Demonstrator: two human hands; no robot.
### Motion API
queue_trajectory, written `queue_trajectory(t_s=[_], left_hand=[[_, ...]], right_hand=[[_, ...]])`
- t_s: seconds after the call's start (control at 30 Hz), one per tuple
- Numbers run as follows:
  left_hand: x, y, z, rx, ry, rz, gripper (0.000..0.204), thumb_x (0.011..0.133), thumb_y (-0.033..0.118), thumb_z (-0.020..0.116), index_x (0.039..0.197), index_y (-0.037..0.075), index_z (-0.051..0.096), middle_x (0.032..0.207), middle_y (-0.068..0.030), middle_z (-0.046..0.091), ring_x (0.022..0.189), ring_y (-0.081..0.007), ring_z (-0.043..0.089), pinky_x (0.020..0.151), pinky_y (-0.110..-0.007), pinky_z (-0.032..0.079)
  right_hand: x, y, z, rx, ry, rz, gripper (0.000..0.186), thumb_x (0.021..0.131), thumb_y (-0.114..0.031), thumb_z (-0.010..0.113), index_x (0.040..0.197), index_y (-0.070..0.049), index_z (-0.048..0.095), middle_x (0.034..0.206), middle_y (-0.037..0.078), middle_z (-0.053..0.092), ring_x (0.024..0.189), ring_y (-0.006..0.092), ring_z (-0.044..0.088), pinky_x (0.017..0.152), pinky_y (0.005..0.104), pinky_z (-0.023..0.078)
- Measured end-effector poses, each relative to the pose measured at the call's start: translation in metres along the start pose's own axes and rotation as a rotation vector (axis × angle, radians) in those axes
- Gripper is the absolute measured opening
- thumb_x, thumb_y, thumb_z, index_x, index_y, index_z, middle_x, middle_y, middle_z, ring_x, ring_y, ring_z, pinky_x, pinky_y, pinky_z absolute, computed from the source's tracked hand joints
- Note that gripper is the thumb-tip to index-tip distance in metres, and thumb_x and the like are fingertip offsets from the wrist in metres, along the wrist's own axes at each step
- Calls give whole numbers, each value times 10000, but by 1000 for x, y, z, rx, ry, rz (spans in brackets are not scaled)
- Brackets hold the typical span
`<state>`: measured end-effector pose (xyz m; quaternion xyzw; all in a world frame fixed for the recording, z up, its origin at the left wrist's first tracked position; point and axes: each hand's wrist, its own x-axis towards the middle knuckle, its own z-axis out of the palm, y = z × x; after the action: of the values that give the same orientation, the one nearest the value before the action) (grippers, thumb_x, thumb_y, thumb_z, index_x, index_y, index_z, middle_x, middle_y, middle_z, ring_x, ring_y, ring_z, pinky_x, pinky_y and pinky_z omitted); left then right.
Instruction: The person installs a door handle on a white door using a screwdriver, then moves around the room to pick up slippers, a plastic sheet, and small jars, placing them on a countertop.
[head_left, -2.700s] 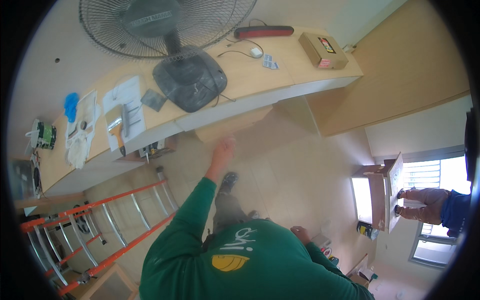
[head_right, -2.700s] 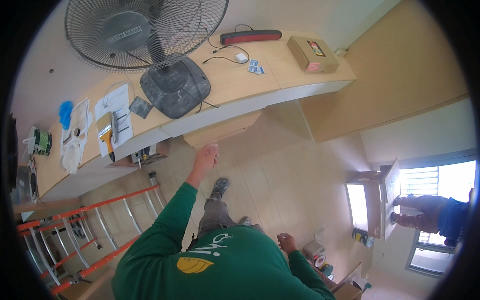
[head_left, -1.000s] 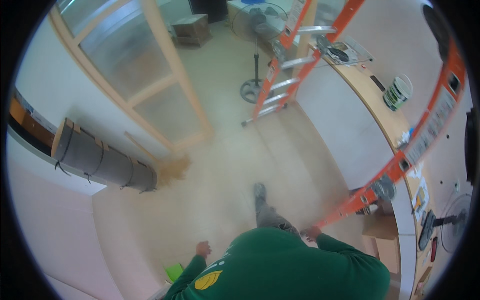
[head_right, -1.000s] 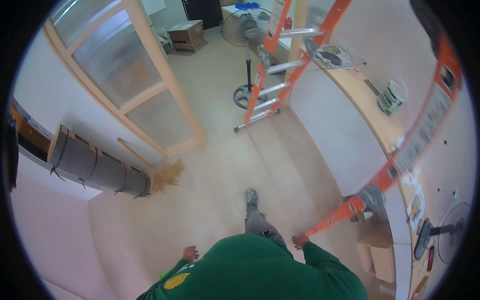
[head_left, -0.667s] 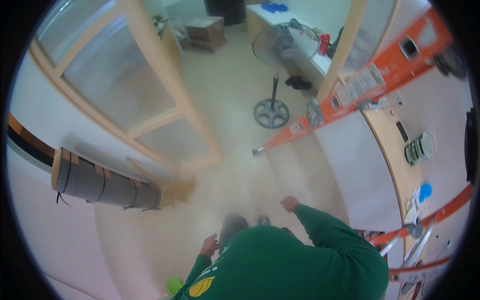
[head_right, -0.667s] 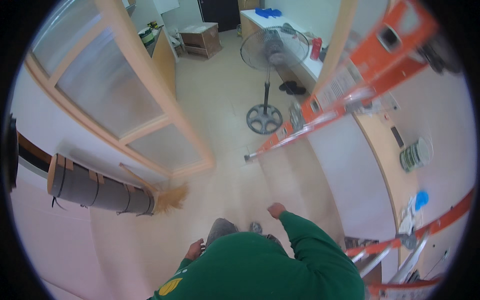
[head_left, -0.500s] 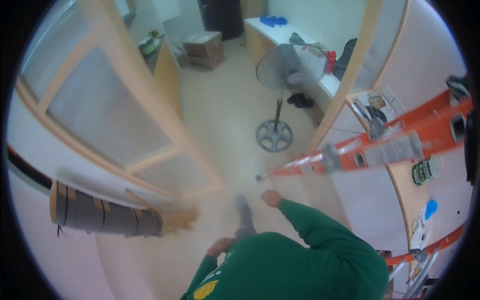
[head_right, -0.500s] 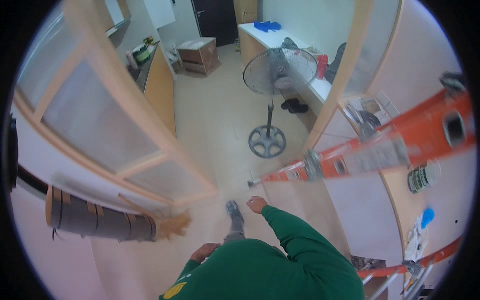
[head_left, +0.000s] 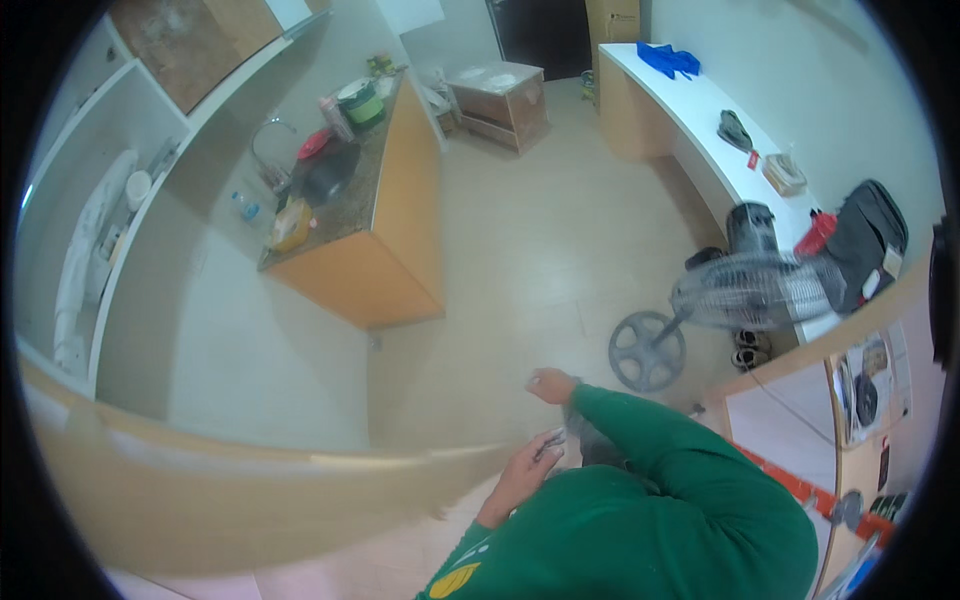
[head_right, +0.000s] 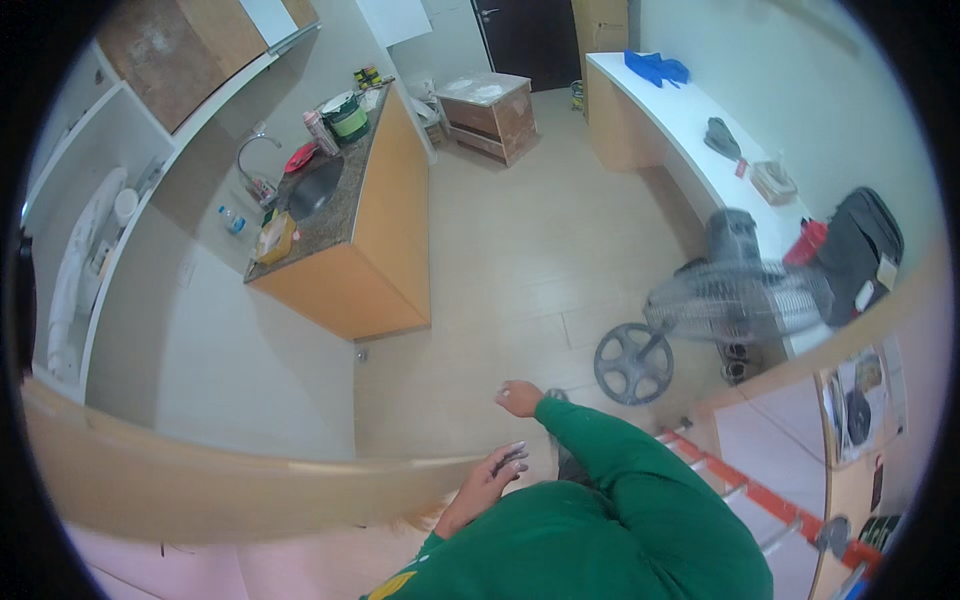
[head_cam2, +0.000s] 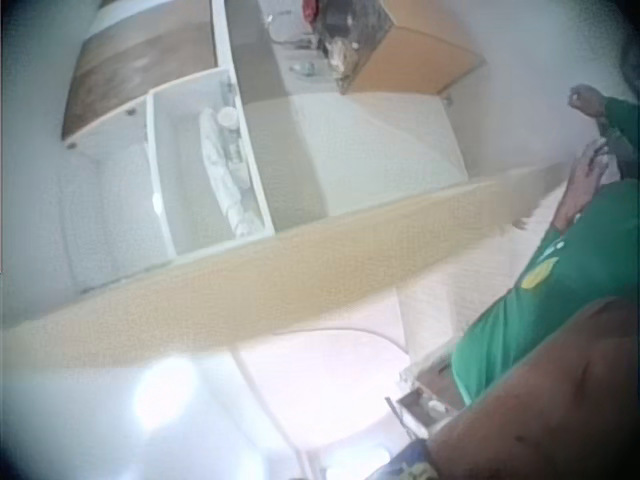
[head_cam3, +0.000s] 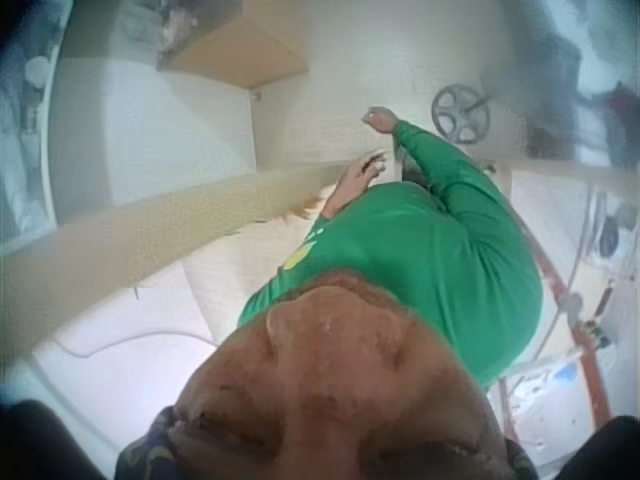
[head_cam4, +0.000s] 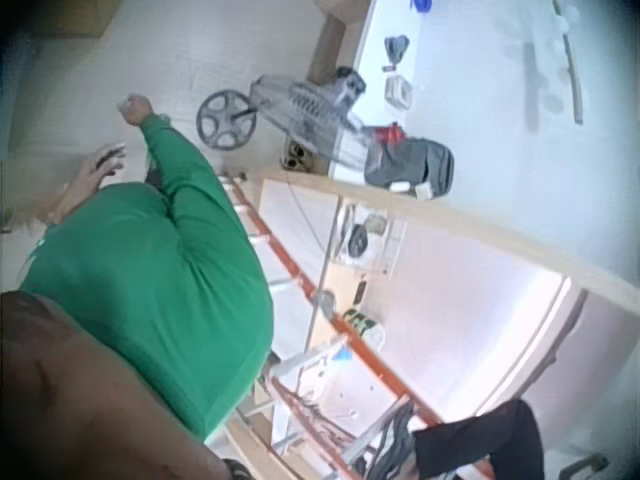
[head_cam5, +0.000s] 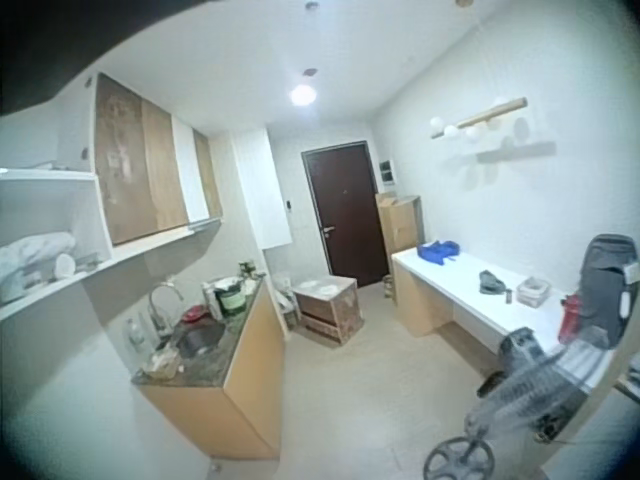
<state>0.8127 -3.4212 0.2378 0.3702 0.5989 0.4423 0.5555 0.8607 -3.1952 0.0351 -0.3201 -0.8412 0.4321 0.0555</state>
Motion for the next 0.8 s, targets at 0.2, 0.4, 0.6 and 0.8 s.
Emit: queue_trajectory(t_s=[0.2, 0.4, 0.6, 0.8], left_hand=[[113, 50, -46, -327, 586, -171, 475, 1031, 275, 497, 1413, -6, 495, 1275, -177, 614, 1017, -279, 662, 909, -370, 535], [195, 123, -84, -319, 713, -185, 479, 1036, 282, 510, 1404, -25, 498, 1246, -189, 617, 995, -267, 661, 854, -362, 542], [398, 192, -136, 30, 382, -263, 439, 1029, 287, 545, 1339, -23, 566, 1244, -154, 642, 986, -220, 658, 859, -336, 531], [645, 252, -214, 66, 96, 0, 428, 1042, 292, 545, 1359, 6, 561, 1221, -138, 652, 1013, -203, 657, 885, -326, 523]], right_hand=[[165, 64, -63, -514, -376, -129, 367, 885, -326, 607, 986, -1, 745, 1084, 223, 716, 1022, 378, 686, 907, 496, 538], [210, 175, -111, -651, -737, -81, 268, 866, -200, 605, 979, -10, 757, 1081, 184, 732, 1008, 309, 707, 883, 458, 560], [255, 316, -146, -709, -488, -382, 241, 916, -174, 530, 880, -99, 756, 934, 104, 733, 937, 277, 683, 937, 451, 506], [216, 373, -274, -562, -415, 130, 275, 697, -214, 711, 939, -84, 718, 962, 165, 702, 931, 379, 673, 806, 476, 549]])
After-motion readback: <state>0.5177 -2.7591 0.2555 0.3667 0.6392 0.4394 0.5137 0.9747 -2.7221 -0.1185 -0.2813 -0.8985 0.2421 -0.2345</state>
